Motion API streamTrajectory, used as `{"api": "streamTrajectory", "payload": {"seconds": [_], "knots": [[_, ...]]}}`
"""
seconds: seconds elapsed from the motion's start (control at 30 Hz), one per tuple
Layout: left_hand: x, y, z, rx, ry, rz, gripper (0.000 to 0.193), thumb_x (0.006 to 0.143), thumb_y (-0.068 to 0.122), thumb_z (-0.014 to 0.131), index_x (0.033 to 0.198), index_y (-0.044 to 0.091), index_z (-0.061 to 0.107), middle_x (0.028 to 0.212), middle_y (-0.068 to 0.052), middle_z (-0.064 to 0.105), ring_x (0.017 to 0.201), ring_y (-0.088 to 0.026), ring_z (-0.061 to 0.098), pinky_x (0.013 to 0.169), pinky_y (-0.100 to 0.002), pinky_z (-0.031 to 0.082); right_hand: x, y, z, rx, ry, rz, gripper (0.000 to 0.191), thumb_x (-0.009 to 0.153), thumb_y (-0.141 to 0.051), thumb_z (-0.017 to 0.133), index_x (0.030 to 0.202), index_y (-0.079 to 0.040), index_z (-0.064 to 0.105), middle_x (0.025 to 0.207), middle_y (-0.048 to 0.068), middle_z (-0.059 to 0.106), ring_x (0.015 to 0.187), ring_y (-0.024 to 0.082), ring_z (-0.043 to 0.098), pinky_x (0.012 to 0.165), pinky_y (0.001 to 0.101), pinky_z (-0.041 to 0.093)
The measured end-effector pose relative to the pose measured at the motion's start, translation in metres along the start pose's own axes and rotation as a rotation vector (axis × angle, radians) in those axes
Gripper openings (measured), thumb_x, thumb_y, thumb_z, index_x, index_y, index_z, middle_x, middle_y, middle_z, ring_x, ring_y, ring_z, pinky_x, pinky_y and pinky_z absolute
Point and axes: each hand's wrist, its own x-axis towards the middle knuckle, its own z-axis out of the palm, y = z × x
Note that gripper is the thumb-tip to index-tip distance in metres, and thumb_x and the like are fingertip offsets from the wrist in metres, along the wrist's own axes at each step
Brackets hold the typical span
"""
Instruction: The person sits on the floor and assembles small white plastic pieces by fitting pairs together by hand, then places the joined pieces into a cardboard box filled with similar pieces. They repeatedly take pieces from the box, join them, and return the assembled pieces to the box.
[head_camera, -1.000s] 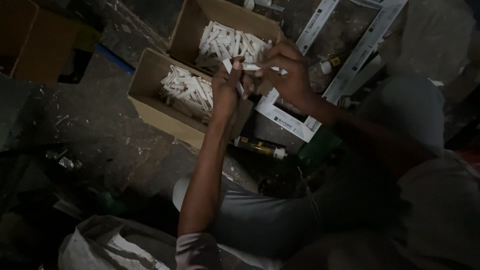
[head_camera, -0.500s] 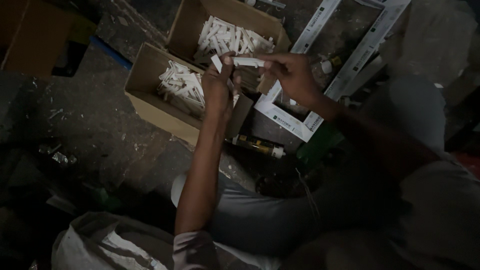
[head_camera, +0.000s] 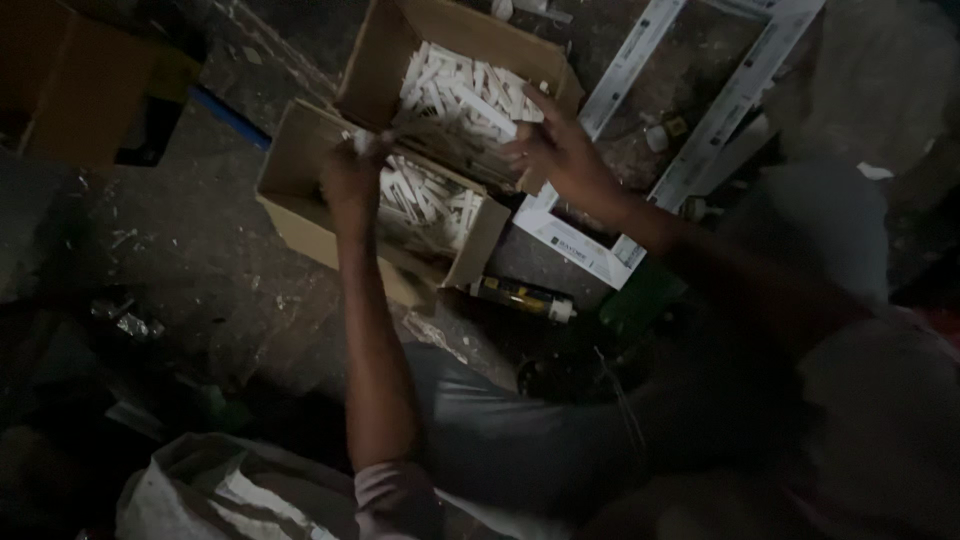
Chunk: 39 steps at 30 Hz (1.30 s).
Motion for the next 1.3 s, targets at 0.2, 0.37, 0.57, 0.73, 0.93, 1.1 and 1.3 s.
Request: {"api": "streamTrajectory", "payload": {"seconds": [0.2, 0.37, 0.57, 0.73, 0.93, 1.1, 1.3], "knots": [[-0.005, -0.02, 0.037, 0.597, -0.105, -0.028, 0.05, 0.085, 0.046, 0.08, 0.101, 0.0, 0.068, 0.1, -0.025, 0.072, 0.094, -0.045, 0.068, 0.078, -0.056, 0.055, 0.006, 0.041, -0.017, 0.01, 0.104, 0.172, 0.064, 0.11, -0.035, 0.058, 0.159, -0.005, 0.03, 0.137, 0.008, 0.057, 0.125, 0.02, 0.061, 0.104, 0.043, 0.055], [-0.009, 0.002, 0.055, 0.595, 0.088, 0.034, 0.095, 0.076, 0.048, 0.085, 0.129, -0.021, 0.046, 0.1, -0.034, 0.068, 0.088, -0.044, 0.07, 0.076, -0.051, 0.057, 0.005, 0.045, -0.005, -0.028, 0.177, 0.338, 0.048, 0.108, -0.041, 0.056, 0.137, -0.003, 0.056, 0.119, 0.006, 0.066, 0.108, 0.017, 0.067, 0.089, 0.0375, 0.058], [0.006, 0.022, 0.054, 0.423, -0.062, -0.315, 0.104, 0.078, 0.054, 0.082, 0.141, -0.015, 0.035, 0.111, -0.026, 0.07, 0.105, -0.043, 0.067, 0.087, -0.051, 0.054, -0.001, 0.019, -0.003, -0.17, 0.047, 0.205, 0.051, 0.108, -0.048, 0.051, 0.122, -0.002, 0.068, 0.099, 0.008, 0.075, 0.088, 0.016, 0.073, 0.081, 0.0356, 0.062], [0.012, 0.01, 0.068, 0.352, -0.076, -0.374, 0.074, 0.072, 0.051, 0.087, 0.113, -0.004, 0.06, 0.109, -0.022, 0.066, 0.104, -0.039, 0.065, 0.086, -0.05, 0.053, -0.005, -0.003, -0.006, -0.317, 0.067, 0.329, 0.054, 0.11, -0.049, 0.043, 0.115, -0.003, 0.07, 0.088, 0.006, 0.076, 0.077, 0.014, 0.074, 0.072, 0.0337, 0.061], [0.013, -0.028, 0.044, 0.367, -0.401, -0.425, 0.057, 0.081, 0.043, 0.08, 0.102, -0.006, 0.06, 0.091, -0.02, 0.062, 0.085, -0.034, 0.059, 0.074, -0.049, 0.047, -0.012, 0.003, -0.011, -0.37, 0.065, 0.401, 0.05, 0.109, -0.047, 0.049, 0.113, -0.003, 0.072, 0.09, 0.008, 0.076, 0.08, 0.015, 0.074, 0.07, 0.0324, 0.061], [-0.003, -0.026, 0.015, 0.415, -0.446, -0.289, 0.046, 0.088, 0.037, 0.073, 0.093, -0.007, 0.061, 0.076, -0.019, 0.058, 0.069, -0.029, 0.054, 0.064, -0.048, 0.043, -0.012, 0.013, 0.002, -0.314, 0.046, 0.379, 0.047, 0.107, -0.046, 0.053, 0.112, -0.004, 0.074, 0.088, 0.009, 0.076, 0.08, 0.018, 0.075, 0.068, 0.0375, 0.062], [-0.073, 0.012, -0.008, -0.085, -0.346, -0.327, 0.036, 0.082, 0.028, 0.072, 0.103, -0.002, 0.069, 0.086, -0.013, 0.07, 0.077, -0.026, 0.064, 0.071, -0.04, 0.049, 0.005, -0.003, 0.042, -0.23, -0.107, 0.363, 0.048, 0.106, -0.048, 0.057, 0.113, -0.003, 0.071, 0.099, 0.006, 0.076, 0.091, 0.017, 0.077, 0.079, 0.0354, 0.065]]}}
